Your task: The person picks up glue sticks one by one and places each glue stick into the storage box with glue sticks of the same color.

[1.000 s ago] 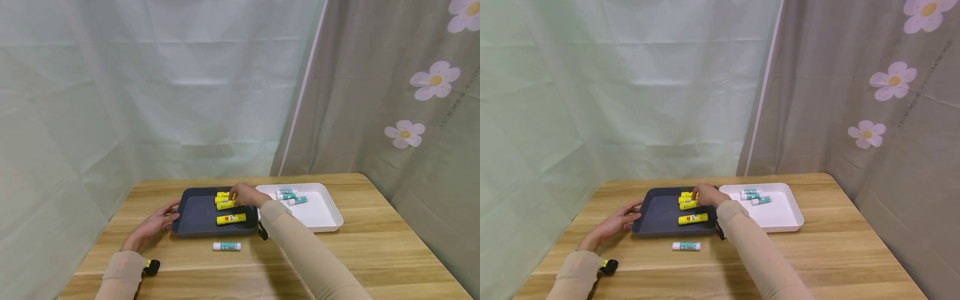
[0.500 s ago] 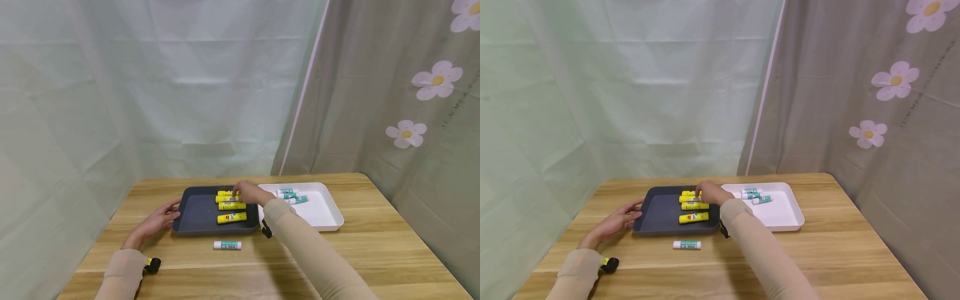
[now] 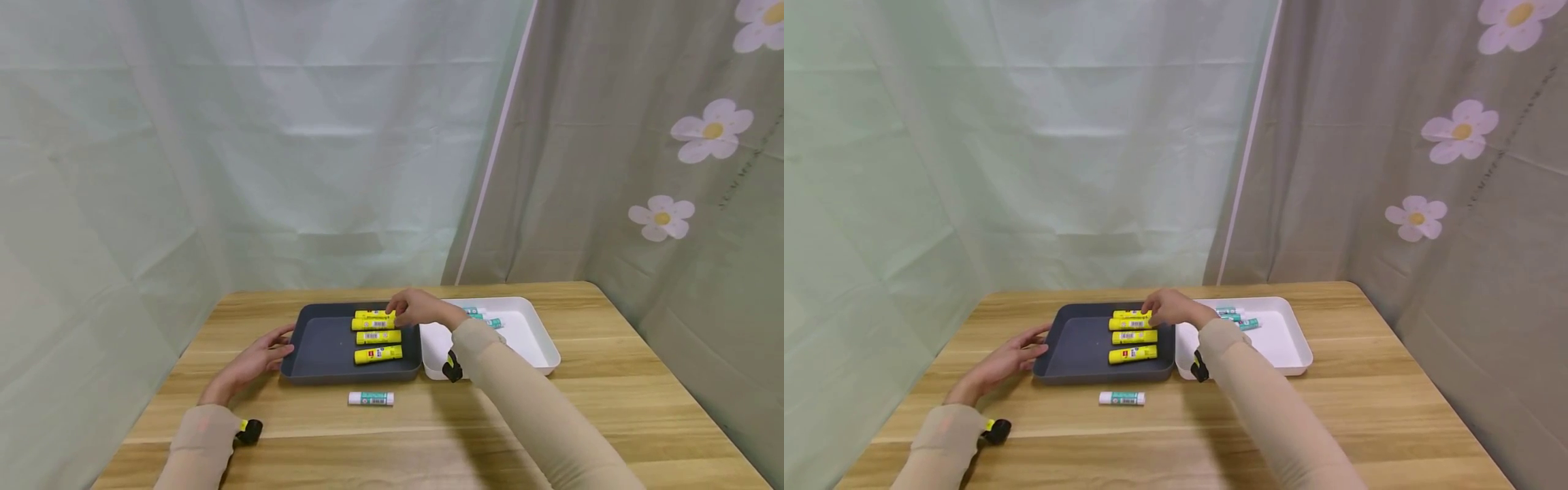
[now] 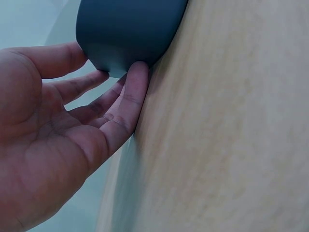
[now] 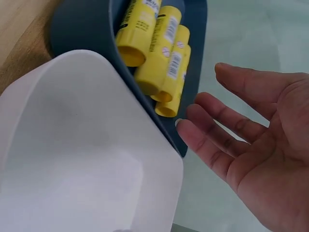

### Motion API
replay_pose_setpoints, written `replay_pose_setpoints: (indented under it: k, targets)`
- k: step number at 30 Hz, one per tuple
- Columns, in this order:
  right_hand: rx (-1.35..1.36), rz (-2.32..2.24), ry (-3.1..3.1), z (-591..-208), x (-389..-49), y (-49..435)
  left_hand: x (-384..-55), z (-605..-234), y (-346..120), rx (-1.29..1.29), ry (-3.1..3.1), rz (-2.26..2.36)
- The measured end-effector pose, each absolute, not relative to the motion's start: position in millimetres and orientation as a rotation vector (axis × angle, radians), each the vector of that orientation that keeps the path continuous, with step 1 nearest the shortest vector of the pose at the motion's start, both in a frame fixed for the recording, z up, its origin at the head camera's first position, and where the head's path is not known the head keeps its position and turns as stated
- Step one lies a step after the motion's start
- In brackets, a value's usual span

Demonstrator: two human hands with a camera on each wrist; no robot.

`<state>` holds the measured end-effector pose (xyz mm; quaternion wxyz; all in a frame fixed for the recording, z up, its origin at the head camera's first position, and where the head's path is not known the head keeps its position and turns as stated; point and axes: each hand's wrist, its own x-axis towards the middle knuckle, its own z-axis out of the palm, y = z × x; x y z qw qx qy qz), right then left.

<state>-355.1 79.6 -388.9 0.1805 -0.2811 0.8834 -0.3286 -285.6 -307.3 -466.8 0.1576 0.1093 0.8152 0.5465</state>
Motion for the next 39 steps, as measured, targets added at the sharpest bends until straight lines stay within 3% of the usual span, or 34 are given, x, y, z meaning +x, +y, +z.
replay_pose_setpoints:
  k: [39]
  targets:
    - [-0.951, -1.139, 2.342, -377.0, -304.4, 105.3, -282.9, -463.0, -307.0, 0.305, 2.332, 1.565]
